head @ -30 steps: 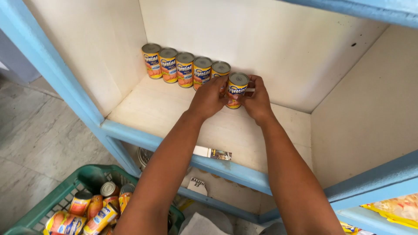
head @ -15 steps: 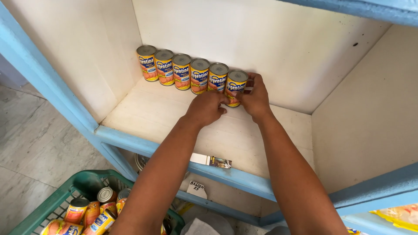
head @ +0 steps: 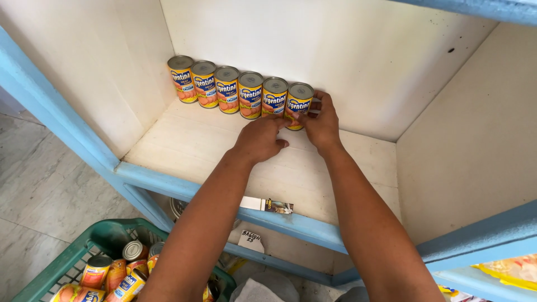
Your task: Stocking canned meat products onto a low shelf from a plastic crate.
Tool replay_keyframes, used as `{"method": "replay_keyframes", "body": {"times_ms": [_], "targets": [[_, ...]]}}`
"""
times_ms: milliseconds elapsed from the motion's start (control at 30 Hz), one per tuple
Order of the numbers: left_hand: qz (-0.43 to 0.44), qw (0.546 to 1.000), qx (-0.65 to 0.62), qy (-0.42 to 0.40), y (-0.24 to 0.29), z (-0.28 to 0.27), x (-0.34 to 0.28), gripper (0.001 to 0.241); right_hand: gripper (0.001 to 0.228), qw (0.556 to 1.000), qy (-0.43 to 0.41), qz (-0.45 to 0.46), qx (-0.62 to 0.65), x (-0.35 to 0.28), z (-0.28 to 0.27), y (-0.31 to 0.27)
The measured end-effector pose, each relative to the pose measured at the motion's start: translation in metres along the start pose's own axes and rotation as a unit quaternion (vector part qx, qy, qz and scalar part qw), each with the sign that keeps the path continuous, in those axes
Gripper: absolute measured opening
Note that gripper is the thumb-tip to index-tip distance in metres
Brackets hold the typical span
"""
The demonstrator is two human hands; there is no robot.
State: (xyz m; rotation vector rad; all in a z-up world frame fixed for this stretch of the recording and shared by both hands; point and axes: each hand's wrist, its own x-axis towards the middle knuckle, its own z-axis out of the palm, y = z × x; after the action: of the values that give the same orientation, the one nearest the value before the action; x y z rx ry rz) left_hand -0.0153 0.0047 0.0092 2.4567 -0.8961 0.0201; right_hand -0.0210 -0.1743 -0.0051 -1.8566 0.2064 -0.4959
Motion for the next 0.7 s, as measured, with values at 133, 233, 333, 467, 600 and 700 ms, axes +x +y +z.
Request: {"method": "replay_keyframes", "body": {"times_ms": [133,233,333,467,600,700], "targets": [[0.014,1.000,0.005,0.012,-0.003,0.003,-0.001,0.058,0.067,1.000,-0.002,0.009,-0.009,0.000,0.000,0.005],[0.001,1.000,-0.002,-0.006,0.001,0.000,-0.001,0.059,0.066,0.999,-0.020,-0.007,0.050,-0.002,-0.002,0.008],[0.000,1.000,0.005,-0.016,0.002,-0.002,-0.001,0.060,0.066,0.997,-0.017,0.018,0.067,-0.009,-0.003,-0.001],[-0.005,1.000,-0.022,-0.012,0.002,-0.002,-0.002,0.058,0.070,0.996,-0.027,0.053,0.060,-0.019,-0.006,-0.010],[-0.002,1.000,-0.018,-0.014,-0.001,0.001,-0.001,0.057,0.073,0.992,-0.052,0.087,0.075,-0.022,-0.010,-0.011],[0.023,0.999,-0.023,0.005,-0.003,0.003,-0.001,0.058,0.073,0.990,-0.059,0.085,0.091,-0.021,-0.011,-0.006]]}}
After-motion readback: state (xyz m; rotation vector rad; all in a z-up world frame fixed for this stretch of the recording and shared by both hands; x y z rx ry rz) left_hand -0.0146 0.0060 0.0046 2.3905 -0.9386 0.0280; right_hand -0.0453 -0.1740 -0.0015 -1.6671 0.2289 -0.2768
